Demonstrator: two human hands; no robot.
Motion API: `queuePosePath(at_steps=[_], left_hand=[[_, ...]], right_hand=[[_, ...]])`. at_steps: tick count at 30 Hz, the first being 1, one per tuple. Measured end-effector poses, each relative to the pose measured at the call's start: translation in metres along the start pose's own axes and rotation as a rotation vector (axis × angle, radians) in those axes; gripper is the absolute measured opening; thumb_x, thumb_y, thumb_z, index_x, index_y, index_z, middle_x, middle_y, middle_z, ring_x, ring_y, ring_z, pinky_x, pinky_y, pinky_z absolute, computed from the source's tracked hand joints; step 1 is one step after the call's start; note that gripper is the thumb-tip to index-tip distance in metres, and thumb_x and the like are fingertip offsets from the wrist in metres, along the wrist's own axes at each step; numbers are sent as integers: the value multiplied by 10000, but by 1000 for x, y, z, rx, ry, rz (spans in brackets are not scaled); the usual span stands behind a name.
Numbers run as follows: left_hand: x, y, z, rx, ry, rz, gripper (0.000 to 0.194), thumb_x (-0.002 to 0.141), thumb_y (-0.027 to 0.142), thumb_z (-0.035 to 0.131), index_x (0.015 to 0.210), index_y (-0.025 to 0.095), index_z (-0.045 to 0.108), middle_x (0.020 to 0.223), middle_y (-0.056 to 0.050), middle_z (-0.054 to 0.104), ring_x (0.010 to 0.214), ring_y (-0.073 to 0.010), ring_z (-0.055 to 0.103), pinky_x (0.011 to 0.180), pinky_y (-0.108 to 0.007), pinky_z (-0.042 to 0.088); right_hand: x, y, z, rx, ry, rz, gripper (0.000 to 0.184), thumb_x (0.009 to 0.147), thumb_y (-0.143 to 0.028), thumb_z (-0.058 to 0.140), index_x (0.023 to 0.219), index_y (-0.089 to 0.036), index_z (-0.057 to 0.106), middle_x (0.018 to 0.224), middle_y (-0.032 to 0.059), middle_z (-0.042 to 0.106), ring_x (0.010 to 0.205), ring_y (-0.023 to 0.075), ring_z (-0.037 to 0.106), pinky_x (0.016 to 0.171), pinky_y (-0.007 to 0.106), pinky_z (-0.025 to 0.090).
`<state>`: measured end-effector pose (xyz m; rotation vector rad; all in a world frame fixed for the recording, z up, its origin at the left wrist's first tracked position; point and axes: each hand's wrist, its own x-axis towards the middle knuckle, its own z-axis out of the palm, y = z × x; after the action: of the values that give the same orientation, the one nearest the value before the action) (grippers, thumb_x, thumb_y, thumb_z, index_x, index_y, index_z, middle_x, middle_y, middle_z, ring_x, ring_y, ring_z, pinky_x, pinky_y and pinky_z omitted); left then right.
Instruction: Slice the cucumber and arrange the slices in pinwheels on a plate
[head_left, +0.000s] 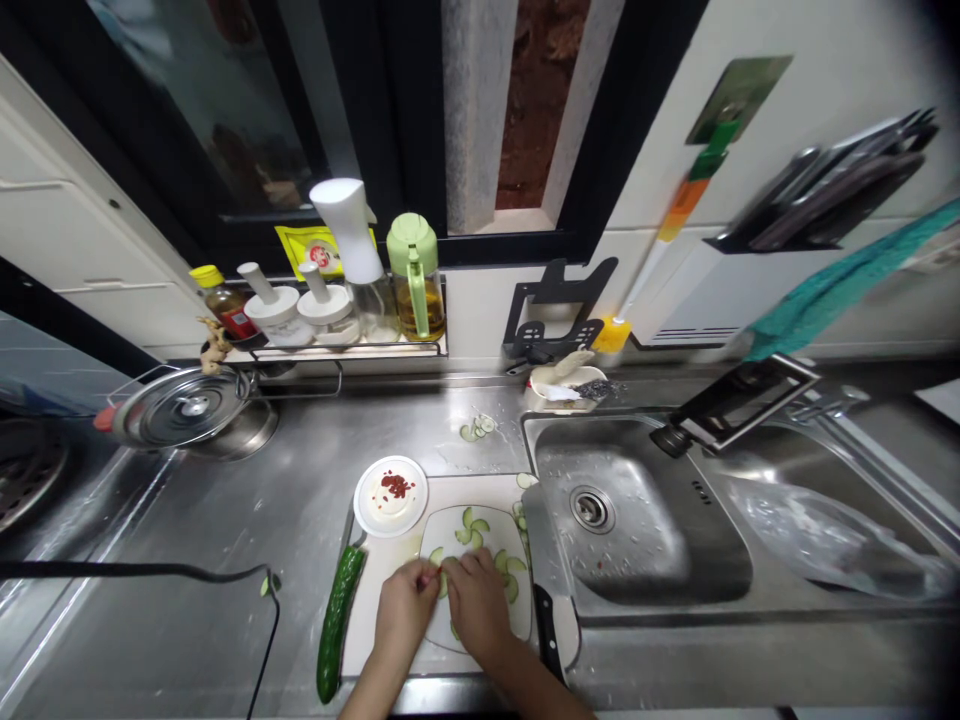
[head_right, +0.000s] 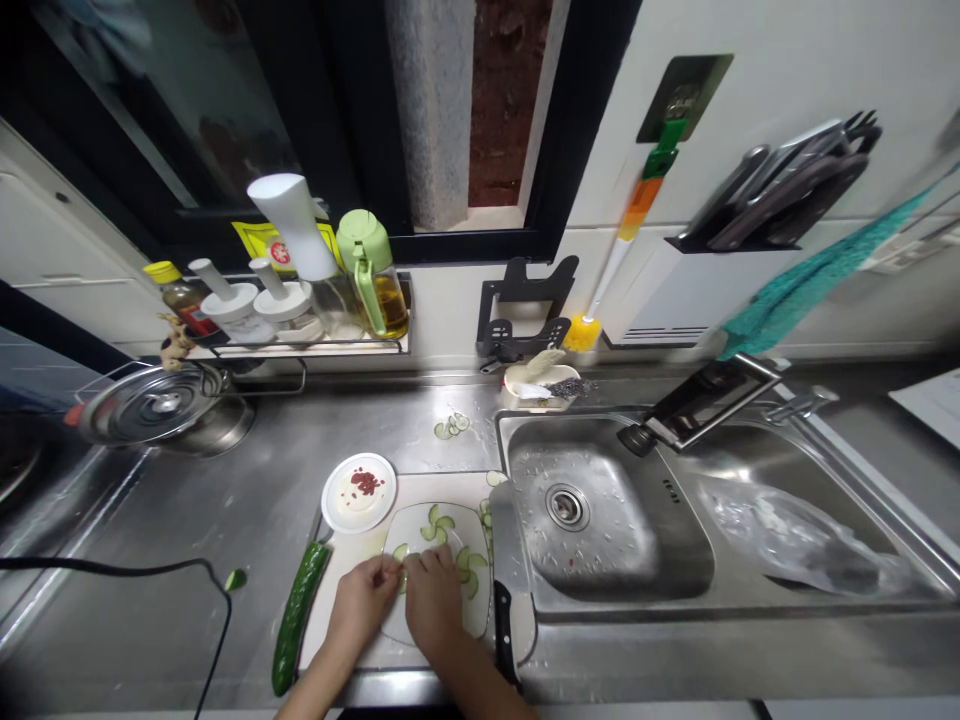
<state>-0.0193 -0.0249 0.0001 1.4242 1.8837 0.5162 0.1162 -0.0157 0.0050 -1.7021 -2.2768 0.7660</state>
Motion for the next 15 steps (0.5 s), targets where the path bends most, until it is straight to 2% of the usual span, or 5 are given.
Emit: queuePosePath(at_steps=[15], left_hand=[[0, -3, 2, -5, 11, -8, 168, 767, 222, 507, 643, 190, 615, 628, 10, 641, 624, -122, 576, 624, -192, 384]], right_hand=[[1, 2, 5, 17, 7, -13, 227, 852, -111, 451, 891, -215, 650, 874, 55, 630, 920, 236, 476, 801, 340, 326]])
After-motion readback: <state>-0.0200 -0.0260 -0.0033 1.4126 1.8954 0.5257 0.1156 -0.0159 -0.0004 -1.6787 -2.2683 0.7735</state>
